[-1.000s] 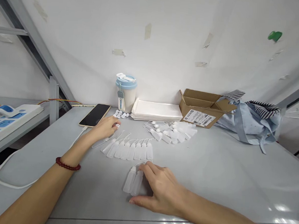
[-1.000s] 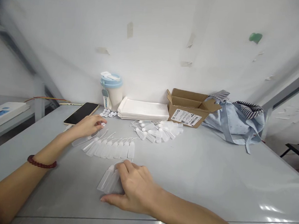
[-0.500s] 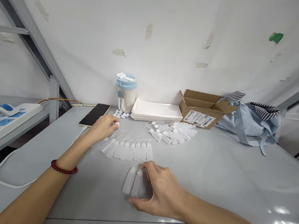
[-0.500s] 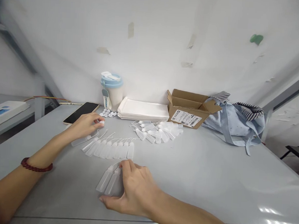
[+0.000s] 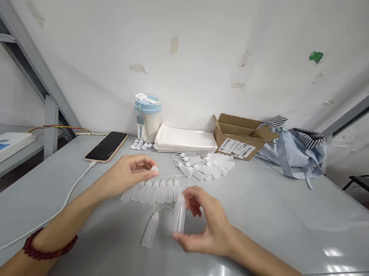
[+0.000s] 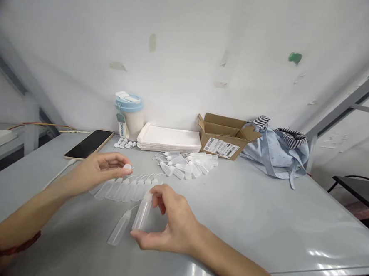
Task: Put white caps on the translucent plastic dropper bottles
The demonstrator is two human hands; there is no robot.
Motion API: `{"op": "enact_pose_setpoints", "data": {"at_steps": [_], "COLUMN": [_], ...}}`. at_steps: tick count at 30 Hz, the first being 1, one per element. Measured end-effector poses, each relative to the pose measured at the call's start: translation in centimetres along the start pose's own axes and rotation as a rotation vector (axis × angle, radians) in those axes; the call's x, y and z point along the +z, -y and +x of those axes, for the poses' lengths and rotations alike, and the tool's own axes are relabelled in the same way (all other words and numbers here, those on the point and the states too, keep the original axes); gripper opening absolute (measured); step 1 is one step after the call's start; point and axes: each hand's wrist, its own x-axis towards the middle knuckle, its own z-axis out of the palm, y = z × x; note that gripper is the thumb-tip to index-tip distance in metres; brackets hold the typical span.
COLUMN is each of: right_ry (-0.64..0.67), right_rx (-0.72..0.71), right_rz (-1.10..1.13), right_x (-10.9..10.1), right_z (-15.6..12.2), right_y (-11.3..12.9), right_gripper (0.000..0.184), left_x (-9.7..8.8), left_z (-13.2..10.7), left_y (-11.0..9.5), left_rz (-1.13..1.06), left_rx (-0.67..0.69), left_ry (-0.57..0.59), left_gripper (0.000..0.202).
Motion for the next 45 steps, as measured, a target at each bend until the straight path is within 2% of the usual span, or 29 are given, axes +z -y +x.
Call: {"op": "enact_pose_setpoints", "data": {"at_steps": [3, 5, 8, 12, 17, 24, 28, 32, 36, 39, 42, 45], "right_ry": [-0.061, -0.017, 0.030, 0.082, 0.166, 0.248, 0.299, 0.347, 0.341, 0.315, 0.304, 0.278], "right_rx": [-0.061, -0.037, 0.043, 0.142, 0.202, 0.319, 0.356, 0.372, 0.294, 0.248, 0.243, 0.255], "right_rz": [0.116, 0.212, 0.355, 0.540, 0.673, 0.790, 0.778, 0.670, 0.487, 0.332, 0.283, 0.304], "right_x": [-0.5, -0.4, -0.1, -0.3, -1.1, -1.7, -2.0, -2.3, -2.4, -2.3, -2.0, -1.7], "right_z": [0.3, 0.4, 0.4, 0.4, 0.7, 0.8, 0.8, 0.9, 1.2, 1.4, 1.4, 1.3], "right_y": [-0.2, -0.3, -0.3, -0.2, 0.0, -0.4, -0.4, -0.3, 0.0, 0.2, 0.4, 0.3], "right_gripper": [0.053, 0.055, 0.058, 0.055, 0.054, 0.054, 0.051, 0.042, 0.025, 0.029, 0.032, 0.034], "left_x": [1.5, 2.4, 3.3, 3.5, 3.4, 3.3, 3.1, 3.1, 3.4, 3.6, 3.9, 4.3], "left_z": [-1.0, -1.3, -1.5, -1.4, -1.3, -1.4, -1.5, -1.6, -1.6, -1.8, -1.9, -2.1], "left_y": [-0.8, -1.0, -0.9, -0.7, -0.9, -0.6, -1.0, -1.2, -0.9, -0.8, -1.0, -1.1], "left_rz": [-0.120, -0.195, -0.346, -0.475, -0.522, -0.488, -0.439, -0.360, -0.274, -0.225, -0.202, -0.244], "left_rx": [0.019, 0.019, -0.001, -0.021, 0.052, 0.026, 0.080, 0.123, 0.200, 0.245, 0.211, 0.097], "left_ry": [0.177, 0.265, 0.336, 0.387, 0.463, 0.416, 0.397, 0.375, 0.367, 0.353, 0.364, 0.385], "left_gripper": [0.022, 0.021, 0.025, 0.024, 0.021, 0.029, 0.025, 0.021, 0.020, 0.021, 0.019, 0.015]}}
